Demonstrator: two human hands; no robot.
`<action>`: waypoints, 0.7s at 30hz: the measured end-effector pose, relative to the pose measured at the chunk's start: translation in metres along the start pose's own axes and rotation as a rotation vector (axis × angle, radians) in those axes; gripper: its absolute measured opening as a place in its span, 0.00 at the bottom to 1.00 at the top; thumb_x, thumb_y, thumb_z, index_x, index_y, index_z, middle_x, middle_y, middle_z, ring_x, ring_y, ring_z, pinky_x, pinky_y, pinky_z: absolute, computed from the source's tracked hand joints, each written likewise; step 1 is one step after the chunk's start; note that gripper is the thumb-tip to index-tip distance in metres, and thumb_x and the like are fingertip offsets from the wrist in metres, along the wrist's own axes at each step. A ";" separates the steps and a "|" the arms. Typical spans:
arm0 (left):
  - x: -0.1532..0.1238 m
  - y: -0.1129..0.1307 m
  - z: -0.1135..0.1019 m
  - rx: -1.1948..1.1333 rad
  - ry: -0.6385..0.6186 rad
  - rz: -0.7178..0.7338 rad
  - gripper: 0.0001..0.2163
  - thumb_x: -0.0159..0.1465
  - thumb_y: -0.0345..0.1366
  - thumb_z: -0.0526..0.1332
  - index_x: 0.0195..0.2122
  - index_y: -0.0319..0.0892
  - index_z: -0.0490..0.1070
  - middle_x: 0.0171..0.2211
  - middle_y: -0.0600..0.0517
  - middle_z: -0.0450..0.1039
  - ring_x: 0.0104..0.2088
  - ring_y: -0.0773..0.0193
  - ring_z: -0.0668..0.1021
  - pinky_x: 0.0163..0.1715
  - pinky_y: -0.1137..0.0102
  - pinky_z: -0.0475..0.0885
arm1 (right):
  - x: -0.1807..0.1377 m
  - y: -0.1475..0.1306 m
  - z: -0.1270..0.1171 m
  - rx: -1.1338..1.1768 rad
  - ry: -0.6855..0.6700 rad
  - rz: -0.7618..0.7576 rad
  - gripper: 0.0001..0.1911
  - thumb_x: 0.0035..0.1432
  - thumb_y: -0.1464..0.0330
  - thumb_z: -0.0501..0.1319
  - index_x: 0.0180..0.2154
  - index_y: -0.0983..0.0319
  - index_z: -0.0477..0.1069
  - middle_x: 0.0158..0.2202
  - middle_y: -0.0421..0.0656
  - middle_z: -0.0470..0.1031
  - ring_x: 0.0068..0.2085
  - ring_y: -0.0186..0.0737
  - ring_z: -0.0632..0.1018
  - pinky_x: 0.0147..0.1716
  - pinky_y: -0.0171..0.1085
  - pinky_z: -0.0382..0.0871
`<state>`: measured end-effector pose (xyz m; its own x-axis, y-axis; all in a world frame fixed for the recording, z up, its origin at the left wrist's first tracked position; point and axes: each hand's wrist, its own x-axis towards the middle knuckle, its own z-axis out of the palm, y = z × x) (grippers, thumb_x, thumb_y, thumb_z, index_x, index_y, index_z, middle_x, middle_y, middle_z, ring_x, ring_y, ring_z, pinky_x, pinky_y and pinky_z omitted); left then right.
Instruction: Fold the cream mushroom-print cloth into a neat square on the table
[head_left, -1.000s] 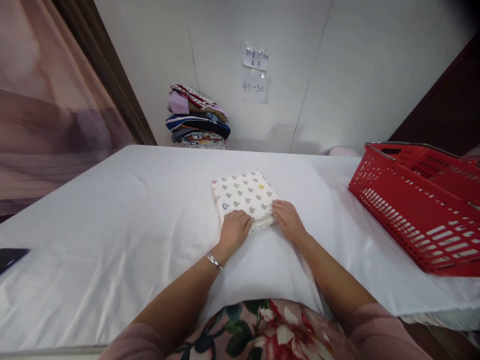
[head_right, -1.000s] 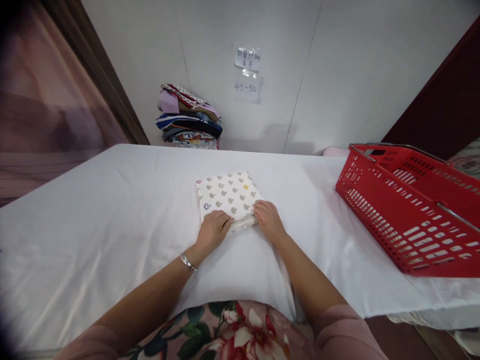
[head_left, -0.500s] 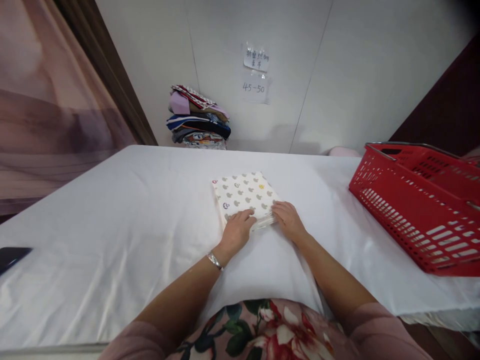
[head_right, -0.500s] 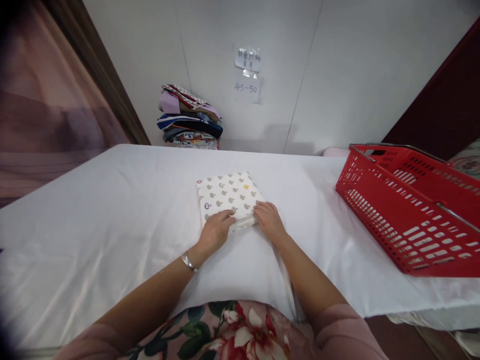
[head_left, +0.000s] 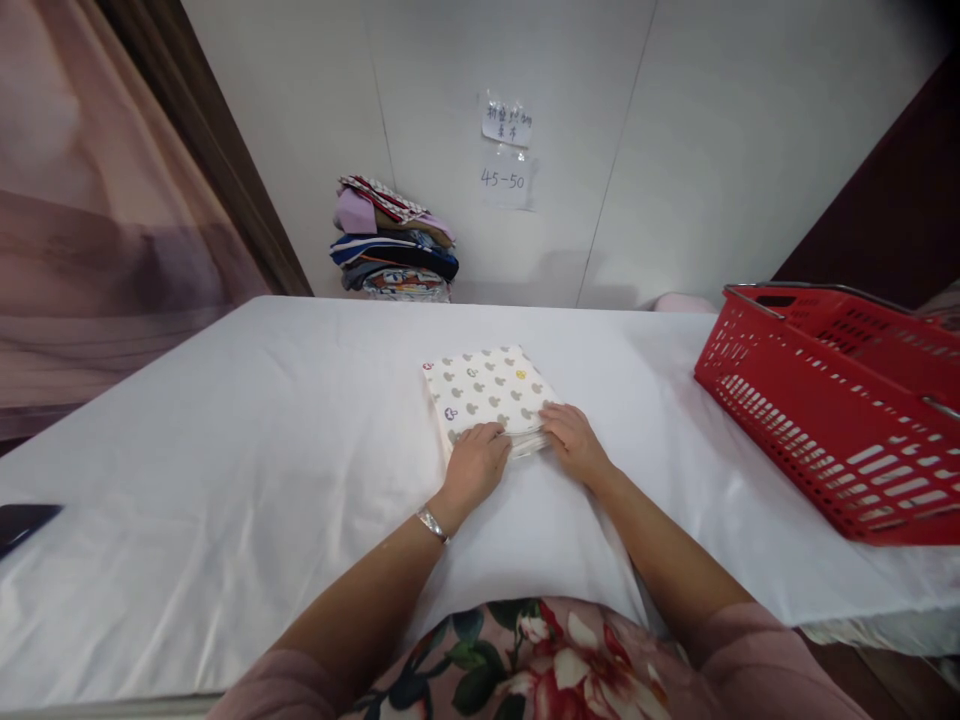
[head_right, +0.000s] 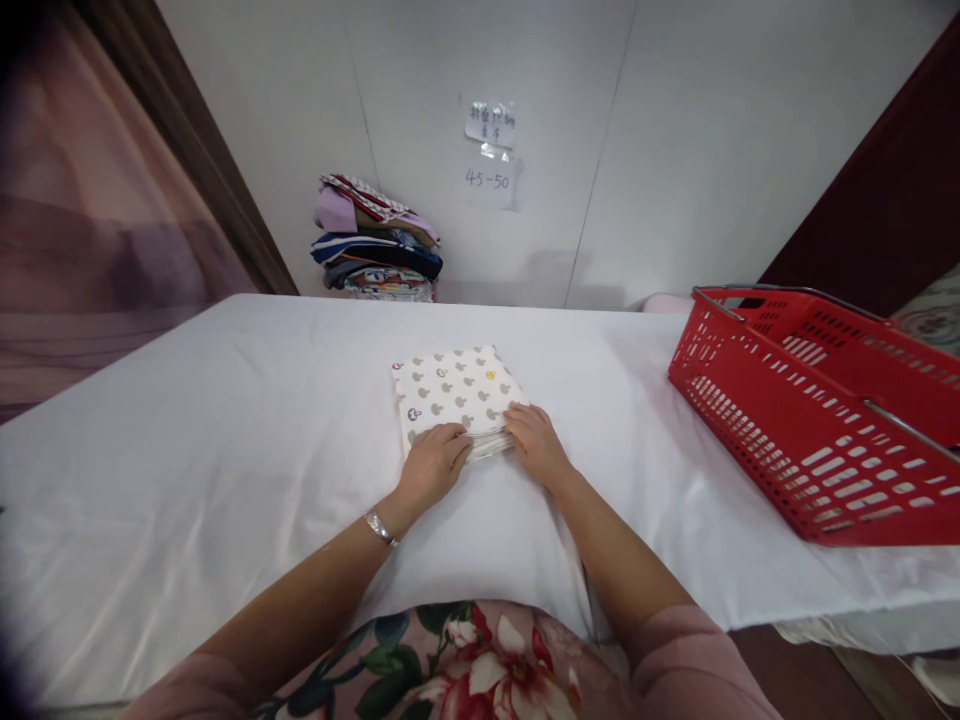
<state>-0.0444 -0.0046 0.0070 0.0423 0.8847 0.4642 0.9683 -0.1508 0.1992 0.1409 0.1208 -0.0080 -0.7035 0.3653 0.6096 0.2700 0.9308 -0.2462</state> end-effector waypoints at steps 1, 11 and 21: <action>0.000 0.000 0.001 0.009 0.001 0.000 0.09 0.65 0.34 0.52 0.37 0.43 0.72 0.42 0.48 0.71 0.40 0.59 0.71 0.40 0.63 0.67 | 0.000 0.000 0.000 -0.003 0.002 -0.005 0.13 0.59 0.76 0.50 0.39 0.59 0.70 0.48 0.46 0.73 0.56 0.45 0.67 0.54 0.52 0.58; 0.002 -0.002 0.006 0.008 0.117 0.061 0.08 0.66 0.31 0.52 0.37 0.41 0.70 0.45 0.47 0.71 0.44 0.60 0.72 0.42 0.64 0.67 | 0.002 -0.004 -0.002 -0.034 -0.035 -0.016 0.10 0.59 0.70 0.55 0.41 0.59 0.72 0.50 0.48 0.72 0.56 0.49 0.67 0.54 0.53 0.59; 0.001 -0.001 0.005 -0.004 0.084 0.103 0.08 0.66 0.31 0.51 0.35 0.40 0.69 0.34 0.50 0.73 0.37 0.61 0.73 0.38 0.65 0.66 | 0.000 -0.008 -0.011 -0.029 0.004 -0.031 0.12 0.62 0.74 0.49 0.35 0.61 0.70 0.53 0.48 0.69 0.58 0.46 0.64 0.54 0.52 0.60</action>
<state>-0.0442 -0.0017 0.0026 0.1203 0.8242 0.5534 0.9588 -0.2410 0.1505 0.1465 0.1135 0.0020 -0.7095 0.3358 0.6195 0.2671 0.9417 -0.2046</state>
